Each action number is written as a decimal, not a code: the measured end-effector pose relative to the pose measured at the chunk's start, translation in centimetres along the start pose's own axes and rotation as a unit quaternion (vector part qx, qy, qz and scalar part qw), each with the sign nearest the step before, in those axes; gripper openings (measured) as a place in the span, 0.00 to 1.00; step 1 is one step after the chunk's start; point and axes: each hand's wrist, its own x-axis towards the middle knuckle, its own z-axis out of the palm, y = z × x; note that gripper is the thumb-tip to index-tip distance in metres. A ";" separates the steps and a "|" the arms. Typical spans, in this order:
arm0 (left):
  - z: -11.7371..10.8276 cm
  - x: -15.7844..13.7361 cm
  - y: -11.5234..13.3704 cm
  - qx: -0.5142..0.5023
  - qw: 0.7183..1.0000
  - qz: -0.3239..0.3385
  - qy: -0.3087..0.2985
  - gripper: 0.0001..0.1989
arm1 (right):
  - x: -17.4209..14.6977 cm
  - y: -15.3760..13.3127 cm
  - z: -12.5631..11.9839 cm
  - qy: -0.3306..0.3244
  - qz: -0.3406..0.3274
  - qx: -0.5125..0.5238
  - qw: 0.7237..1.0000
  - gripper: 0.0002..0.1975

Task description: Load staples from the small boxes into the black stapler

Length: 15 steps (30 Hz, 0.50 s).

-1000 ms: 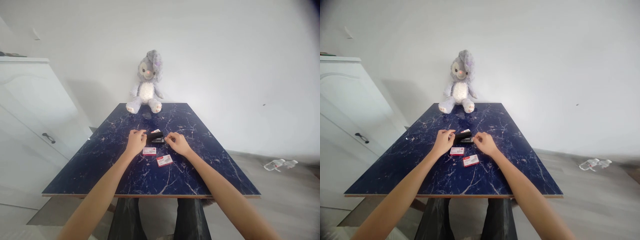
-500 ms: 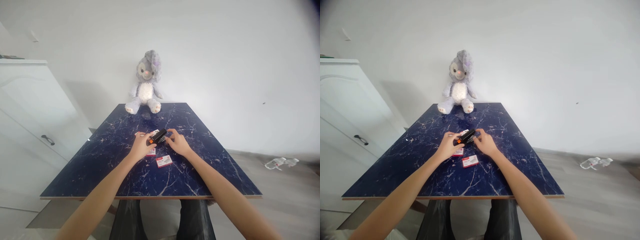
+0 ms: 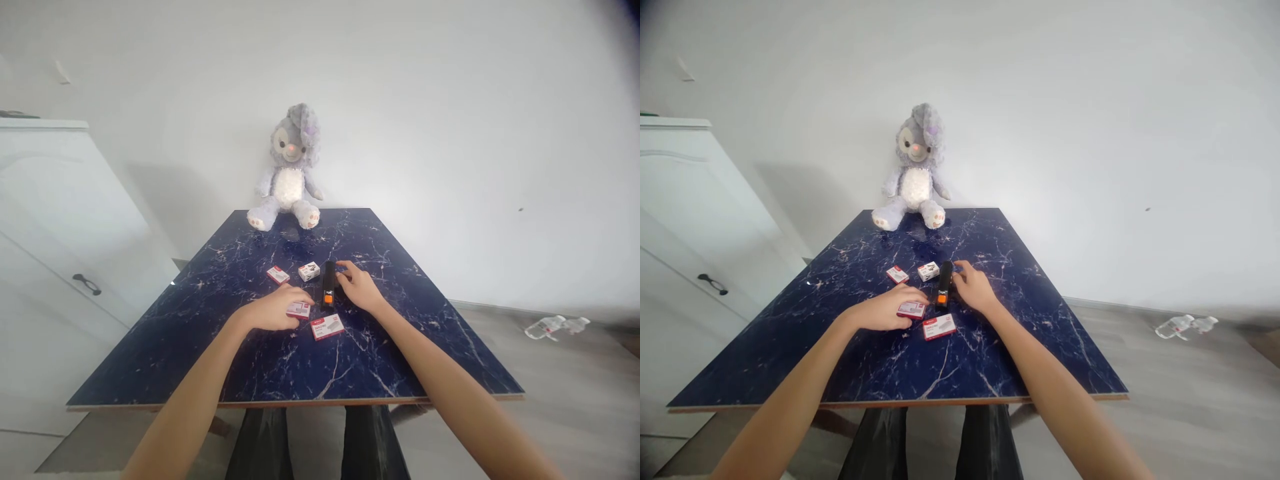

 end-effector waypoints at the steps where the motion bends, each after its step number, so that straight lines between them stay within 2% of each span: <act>1: 0.1 0.1 -0.2 0.009 1.000 -0.018 0.019 0.24 | 0.0 0.0 0.1 -0.001 -0.002 -0.002 1.000 0.17; 4: 0.9 0.8 -0.4 0.030 0.989 -0.072 0.125 0.22 | 0.0 0.0 0.2 -0.004 -0.003 -0.005 1.000 0.18; 6: 1.5 1.2 -0.4 0.008 0.984 -0.072 0.163 0.23 | -0.1 -0.1 0.1 0.000 -0.003 -0.013 1.000 0.18; 11: 2.2 1.3 -0.5 -0.146 0.982 -0.054 0.108 0.32 | -0.3 -0.7 -0.6 0.027 -0.005 -0.039 0.999 0.13; 15: 2.6 1.4 -0.2 -0.194 0.972 -0.052 0.118 0.32 | -0.7 -1.5 -0.7 0.002 -0.022 -0.029 0.999 0.18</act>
